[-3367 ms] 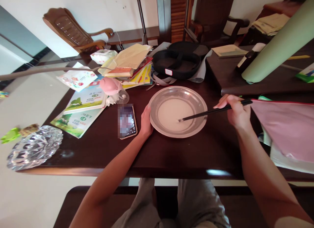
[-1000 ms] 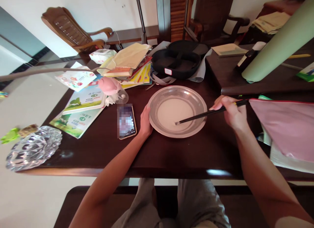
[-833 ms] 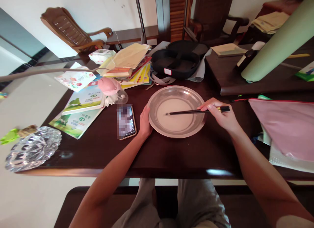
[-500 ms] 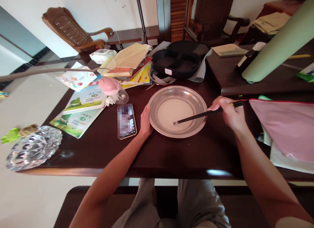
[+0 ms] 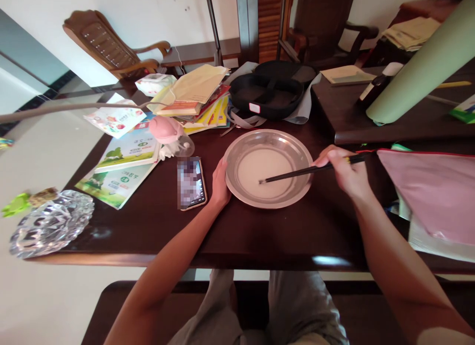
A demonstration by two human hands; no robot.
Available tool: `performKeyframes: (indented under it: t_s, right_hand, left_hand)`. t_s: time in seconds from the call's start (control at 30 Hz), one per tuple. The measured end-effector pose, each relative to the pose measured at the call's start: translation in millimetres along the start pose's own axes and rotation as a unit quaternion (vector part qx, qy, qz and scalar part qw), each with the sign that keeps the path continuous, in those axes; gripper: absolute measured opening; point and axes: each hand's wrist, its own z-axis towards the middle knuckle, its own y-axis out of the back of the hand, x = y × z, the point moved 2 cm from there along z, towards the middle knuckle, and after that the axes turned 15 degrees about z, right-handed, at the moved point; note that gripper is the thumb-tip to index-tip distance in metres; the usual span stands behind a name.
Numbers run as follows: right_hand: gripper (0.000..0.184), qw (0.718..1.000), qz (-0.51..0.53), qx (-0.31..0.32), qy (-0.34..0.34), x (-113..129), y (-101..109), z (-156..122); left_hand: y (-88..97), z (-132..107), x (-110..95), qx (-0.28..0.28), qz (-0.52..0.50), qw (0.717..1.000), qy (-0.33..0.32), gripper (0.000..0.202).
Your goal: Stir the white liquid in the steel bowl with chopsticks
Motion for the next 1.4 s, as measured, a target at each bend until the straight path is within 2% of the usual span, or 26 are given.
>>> performKeyframes:
  t_s: [0.07, 0.13, 0.27, 0.33, 0.43, 0.57, 0.63, 0.73, 0.8, 0.9, 1.03, 1.07, 1.13, 1.27, 1.33, 1.4]
  right_hand:
    - [0.051, 0.998, -0.031, 0.047, -0.001, -1, -6, -1]
    - [0.049, 0.997, -0.059, 0.052, 0.017, -1, -6, -1]
    - [0.047, 0.997, -0.04, -0.049, 0.04, 2, 11, 2]
    - [0.048, 0.997, -0.006, -0.065, 0.046, 4, 14, 2]
    - [0.049, 0.999, 0.014, -0.014, 0.03, 3, 6, 0]
    - [0.047, 0.996, -0.049, 0.078, 0.006, 0, -7, -2]
    - [0.047, 0.996, -0.069, 0.059, 0.01, 1, -5, -1]
    - [0.047, 0.998, -0.035, -0.042, 0.03, 4, 8, 2]
    - [0.049, 0.997, -0.001, -0.071, 0.038, 6, 12, 2]
    - [0.05, 1.0, 0.012, -0.023, 0.015, 4, 6, 1]
    - [0.053, 0.997, -0.05, 0.064, -0.016, 1, -7, -1]
    - [0.053, 0.996, -0.065, 0.063, -0.014, 1, -7, -1]
    - [0.052, 0.997, -0.076, 0.022, -0.005, 3, -3, 1]
    - [0.052, 0.996, -0.007, -0.078, 0.033, 7, 10, 3]
    - [0.053, 0.997, 0.021, -0.07, 0.029, 6, 10, 2]
    - [0.054, 0.999, 0.015, -0.028, 0.002, 4, 3, 0]
  left_hand:
    - [-0.1, 0, -1, -0.001, 0.002, 1.0, -0.002, 0.059]
    - [-0.2, 0, -1, -0.003, 0.003, 1.0, -0.007, 0.057]
    - [-0.5, 0, -1, -0.009, 0.0, 1.0, -0.004, 0.055]
    - [-0.5, 1, 0, -0.01, 0.001, 1.0, 0.001, 0.054]
    - [-0.6, 1, -1, -0.006, 0.008, 1.0, -0.001, 0.054]
    - [-1.1, 0, -2, -0.004, 0.015, 1.0, -0.013, 0.055]
    - [-1.2, 0, -2, -0.008, 0.009, 1.0, -0.011, 0.054]
    - [-1.1, 0, -1, -0.007, 0.005, 1.0, -0.005, 0.053]
    - [-1.0, 0, -1, -0.005, 0.007, 1.0, -0.004, 0.053]
    - [-1.4, 0, -1, -0.009, 0.005, 1.0, -0.002, 0.054]
    - [-2.7, -1, -3, -0.007, 0.004, 1.0, -0.003, 0.054]
    - [-2.9, -1, -3, -0.006, 0.005, 1.0, -0.005, 0.054]
    - [-2.5, -1, -3, -0.007, 0.005, 1.0, -0.006, 0.054]
    - [-0.2, 0, -1, -0.013, 0.012, 1.0, -0.004, 0.054]
    - [0.5, 0, 0, -0.011, 0.016, 1.0, -0.002, 0.054]
    - [0.3, 0, 1, -0.006, 0.016, 1.0, 0.001, 0.055]
